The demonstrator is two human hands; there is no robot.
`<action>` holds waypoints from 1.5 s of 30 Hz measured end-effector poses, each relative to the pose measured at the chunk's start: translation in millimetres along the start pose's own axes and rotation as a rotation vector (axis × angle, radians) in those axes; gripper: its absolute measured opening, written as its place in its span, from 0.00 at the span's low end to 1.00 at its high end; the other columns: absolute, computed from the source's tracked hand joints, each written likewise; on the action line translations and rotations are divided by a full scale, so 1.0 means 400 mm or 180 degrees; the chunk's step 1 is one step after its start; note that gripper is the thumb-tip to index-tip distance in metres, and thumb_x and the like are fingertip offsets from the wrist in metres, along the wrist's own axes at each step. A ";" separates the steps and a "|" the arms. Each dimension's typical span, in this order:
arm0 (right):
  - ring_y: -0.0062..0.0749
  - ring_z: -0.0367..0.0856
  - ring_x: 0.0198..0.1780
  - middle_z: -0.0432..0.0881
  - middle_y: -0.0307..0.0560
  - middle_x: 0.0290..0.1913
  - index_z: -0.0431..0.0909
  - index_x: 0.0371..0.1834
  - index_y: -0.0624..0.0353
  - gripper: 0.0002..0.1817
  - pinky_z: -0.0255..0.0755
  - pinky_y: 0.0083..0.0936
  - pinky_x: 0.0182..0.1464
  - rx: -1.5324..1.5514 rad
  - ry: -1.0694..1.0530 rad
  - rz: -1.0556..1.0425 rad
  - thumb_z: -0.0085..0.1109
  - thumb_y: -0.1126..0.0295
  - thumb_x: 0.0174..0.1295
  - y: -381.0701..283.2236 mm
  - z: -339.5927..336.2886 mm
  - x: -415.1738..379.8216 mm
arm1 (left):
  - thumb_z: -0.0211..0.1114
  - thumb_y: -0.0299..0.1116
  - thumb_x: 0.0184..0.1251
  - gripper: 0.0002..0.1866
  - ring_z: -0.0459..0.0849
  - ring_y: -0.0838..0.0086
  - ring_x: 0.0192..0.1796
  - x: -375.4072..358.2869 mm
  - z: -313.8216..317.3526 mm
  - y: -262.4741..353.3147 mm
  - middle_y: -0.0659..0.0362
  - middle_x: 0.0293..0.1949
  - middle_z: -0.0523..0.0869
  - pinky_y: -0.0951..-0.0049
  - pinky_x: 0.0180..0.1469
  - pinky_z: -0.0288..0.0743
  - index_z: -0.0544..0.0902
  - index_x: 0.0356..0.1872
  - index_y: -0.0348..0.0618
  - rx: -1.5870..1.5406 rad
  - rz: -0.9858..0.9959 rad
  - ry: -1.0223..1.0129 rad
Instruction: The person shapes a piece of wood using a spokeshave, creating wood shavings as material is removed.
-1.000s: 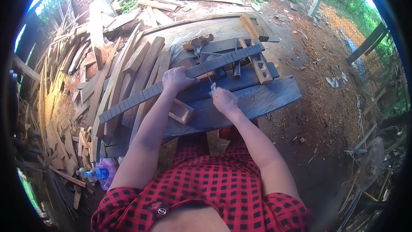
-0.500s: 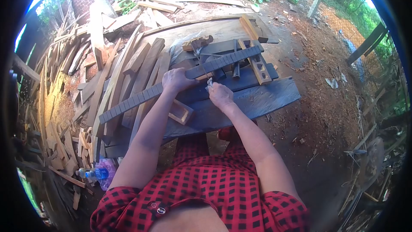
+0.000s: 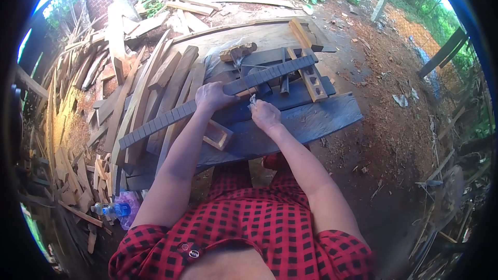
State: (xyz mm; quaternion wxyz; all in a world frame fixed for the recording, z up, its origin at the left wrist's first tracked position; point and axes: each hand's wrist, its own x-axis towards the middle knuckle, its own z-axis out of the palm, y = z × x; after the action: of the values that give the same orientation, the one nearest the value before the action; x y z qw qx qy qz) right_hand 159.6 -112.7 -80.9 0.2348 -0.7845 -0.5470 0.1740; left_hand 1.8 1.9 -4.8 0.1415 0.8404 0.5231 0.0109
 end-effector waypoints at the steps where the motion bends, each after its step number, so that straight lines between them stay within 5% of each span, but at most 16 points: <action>1: 0.61 0.83 0.45 0.84 0.63 0.39 0.80 0.38 0.59 0.18 0.74 0.51 0.49 0.0053 -0.0022 0.0018 0.50 0.55 0.68 0.000 -0.003 -0.005 | 0.70 0.67 0.44 0.35 0.87 0.60 0.51 -0.001 0.000 0.001 0.51 0.45 0.89 0.62 0.55 0.77 0.88 0.44 0.47 0.0009 -0.0003 -0.0016; 8: 0.61 0.83 0.44 0.84 0.63 0.38 0.80 0.39 0.60 0.18 0.74 0.52 0.48 -0.0236 -0.0359 0.0145 0.50 0.55 0.68 0.071 -0.030 -0.223 | 0.70 0.67 0.44 0.35 0.86 0.60 0.51 0.001 0.001 -0.005 0.51 0.45 0.89 0.62 0.55 0.77 0.88 0.44 0.47 -0.0059 0.0000 -0.0046; 17: 0.61 0.83 0.45 0.84 0.62 0.38 0.80 0.38 0.61 0.19 0.74 0.52 0.47 0.0034 -0.0084 -0.0006 0.49 0.55 0.68 -0.013 -0.014 -0.005 | 0.70 0.67 0.44 0.35 0.86 0.61 0.52 -0.003 -0.001 0.003 0.51 0.45 0.89 0.62 0.56 0.77 0.88 0.44 0.47 0.0016 -0.0024 0.0032; 26: 0.62 0.82 0.44 0.84 0.63 0.38 0.79 0.37 0.61 0.19 0.73 0.54 0.47 -0.0104 -0.0343 0.0146 0.49 0.55 0.68 0.062 -0.031 -0.196 | 0.71 0.66 0.46 0.34 0.86 0.60 0.51 -0.004 -0.003 -0.002 0.51 0.44 0.89 0.61 0.55 0.77 0.88 0.43 0.46 -0.0054 -0.0017 -0.0039; 35: 0.61 0.83 0.44 0.84 0.61 0.38 0.80 0.38 0.60 0.19 0.74 0.51 0.47 0.0012 -0.0083 0.0020 0.51 0.54 0.67 -0.006 -0.010 -0.013 | 0.70 0.67 0.45 0.34 0.87 0.61 0.51 0.001 0.004 -0.001 0.52 0.44 0.89 0.61 0.55 0.77 0.88 0.43 0.48 0.0008 -0.0017 0.0022; 45: 0.61 0.83 0.44 0.85 0.61 0.39 0.79 0.38 0.61 0.20 0.74 0.51 0.47 -0.0028 -0.0305 0.0154 0.51 0.53 0.68 0.057 -0.026 -0.177 | 0.71 0.68 0.43 0.36 0.87 0.60 0.50 0.001 0.007 -0.003 0.52 0.43 0.89 0.61 0.54 0.78 0.88 0.42 0.47 -0.0024 -0.0007 0.0027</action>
State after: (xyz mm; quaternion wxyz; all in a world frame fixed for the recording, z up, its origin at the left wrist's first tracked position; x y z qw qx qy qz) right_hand 158.5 -187.6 -83.9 0.2006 -0.7893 -0.5392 0.2145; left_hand 1.4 2.1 -8.0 0.1425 0.8392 0.5246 0.0162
